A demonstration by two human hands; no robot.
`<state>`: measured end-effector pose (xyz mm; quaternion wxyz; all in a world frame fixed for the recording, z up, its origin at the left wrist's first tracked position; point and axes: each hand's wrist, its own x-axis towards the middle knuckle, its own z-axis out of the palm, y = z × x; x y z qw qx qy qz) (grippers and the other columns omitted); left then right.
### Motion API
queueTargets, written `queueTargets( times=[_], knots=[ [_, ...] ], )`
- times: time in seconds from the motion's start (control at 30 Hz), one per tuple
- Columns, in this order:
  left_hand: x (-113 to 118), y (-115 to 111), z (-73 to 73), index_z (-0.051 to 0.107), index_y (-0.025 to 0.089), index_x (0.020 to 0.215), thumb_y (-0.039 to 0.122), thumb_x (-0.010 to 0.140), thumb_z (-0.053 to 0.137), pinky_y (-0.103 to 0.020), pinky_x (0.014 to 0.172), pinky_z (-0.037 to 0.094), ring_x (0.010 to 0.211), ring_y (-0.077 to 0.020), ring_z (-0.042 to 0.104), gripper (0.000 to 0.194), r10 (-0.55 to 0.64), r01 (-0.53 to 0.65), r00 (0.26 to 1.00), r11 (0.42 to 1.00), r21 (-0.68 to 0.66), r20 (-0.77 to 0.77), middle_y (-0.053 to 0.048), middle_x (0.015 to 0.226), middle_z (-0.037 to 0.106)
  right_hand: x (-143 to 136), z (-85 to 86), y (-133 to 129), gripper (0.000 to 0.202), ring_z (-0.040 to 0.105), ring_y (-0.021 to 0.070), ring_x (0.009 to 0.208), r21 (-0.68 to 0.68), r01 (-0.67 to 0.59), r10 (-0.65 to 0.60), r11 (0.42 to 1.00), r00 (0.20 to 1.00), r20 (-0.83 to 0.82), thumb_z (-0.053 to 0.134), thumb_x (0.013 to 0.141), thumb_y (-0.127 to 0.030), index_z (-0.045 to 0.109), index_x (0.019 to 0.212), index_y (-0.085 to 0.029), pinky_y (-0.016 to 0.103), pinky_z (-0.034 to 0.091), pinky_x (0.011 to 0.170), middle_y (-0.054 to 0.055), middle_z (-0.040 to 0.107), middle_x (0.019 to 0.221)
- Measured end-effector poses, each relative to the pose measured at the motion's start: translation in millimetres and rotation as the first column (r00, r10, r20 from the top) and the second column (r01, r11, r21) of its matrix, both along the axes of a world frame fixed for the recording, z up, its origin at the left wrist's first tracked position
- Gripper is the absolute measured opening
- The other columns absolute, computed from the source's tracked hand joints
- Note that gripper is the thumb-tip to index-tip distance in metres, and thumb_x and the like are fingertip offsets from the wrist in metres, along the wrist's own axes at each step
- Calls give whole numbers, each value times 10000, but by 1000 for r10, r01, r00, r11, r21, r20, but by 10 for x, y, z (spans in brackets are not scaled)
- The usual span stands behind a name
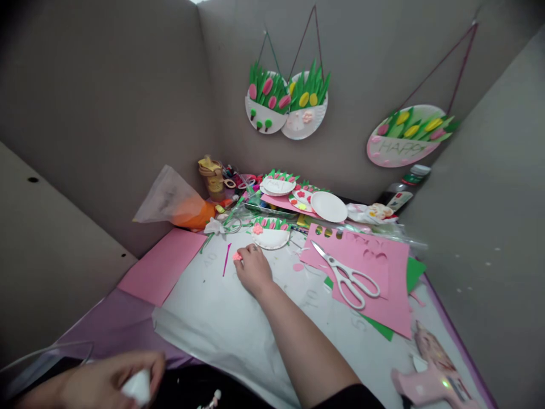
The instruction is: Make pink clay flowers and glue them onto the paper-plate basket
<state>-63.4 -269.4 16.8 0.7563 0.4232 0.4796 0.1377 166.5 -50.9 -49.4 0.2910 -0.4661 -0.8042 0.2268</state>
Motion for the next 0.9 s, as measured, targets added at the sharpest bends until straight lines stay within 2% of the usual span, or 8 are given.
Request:
queueTargets(
  times=[0.07,0.13,0.23,0.3,0.43,0.57,0.73,0.9],
  knots=[
    [215,358,23,568,222,932,397,737,708,-158,461,416,552,-77,570,297,314,-348,907,934,79,281,27,764,636,-7,-23,2,235,505,240,1014,-13,2,-3,1000,999,-48,549,839,-238,655,1048,-215,344,388,905,84,582,1011],
    [434,751,81,557,257,1022,316,747,705,-220,673,511,791,-119,645,317,569,-654,690,755,48,449,12,955,654,-12,-47,9,267,509,246,1017,-24,9,-12,1000,993,-115,534,829,-211,640,1074,-204,363,387,914,94,583,1028],
    [665,1353,139,565,226,1107,221,672,749,-299,857,495,951,-170,639,472,640,-794,525,605,53,562,-38,1084,634,-1,-61,28,327,536,231,984,-42,36,-45,998,966,-256,467,848,-192,579,1155,-178,365,409,895,106,577,1059],
    [747,1724,129,575,201,1125,191,662,751,-294,890,471,1027,-189,618,495,634,-827,508,549,124,583,-65,1142,618,15,-49,42,320,551,212,966,-59,68,-85,996,926,-367,407,893,-231,543,1177,-175,348,425,876,101,580,1066],
    [850,2286,45,551,200,1198,191,633,771,-281,783,490,926,-191,639,606,496,-694,690,659,289,527,-62,1031,659,33,0,68,289,572,175,802,-122,90,-143,988,827,-544,366,941,-370,548,1081,-194,292,462,732,42,613,888],
    [895,2558,-31,607,195,1135,207,618,784,-225,682,478,808,-152,619,546,303,-459,881,738,495,364,-46,978,663,31,46,88,253,475,127,593,-196,115,-215,974,743,-634,438,914,-405,513,776,-207,233,401,555,-28,509,660],
    [787,2627,-137,609,212,1098,268,684,750,-222,678,492,833,-144,594,442,239,-371,924,744,556,298,-49,1073,606,62,59,79,269,417,101,536,-280,137,-294,950,690,-662,515,885,-403,494,708,-202,214,349,506,-46,461,600],
    [682,2596,-174,625,212,1094,321,771,676,-224,665,502,810,-138,573,344,209,-309,948,782,542,240,-46,1020,599,75,1,77,284,425,95,472,-417,-63,-314,907,560,-767,492,882,-446,588,820,-186,203,312,437,-29,522,567]
  ],
)
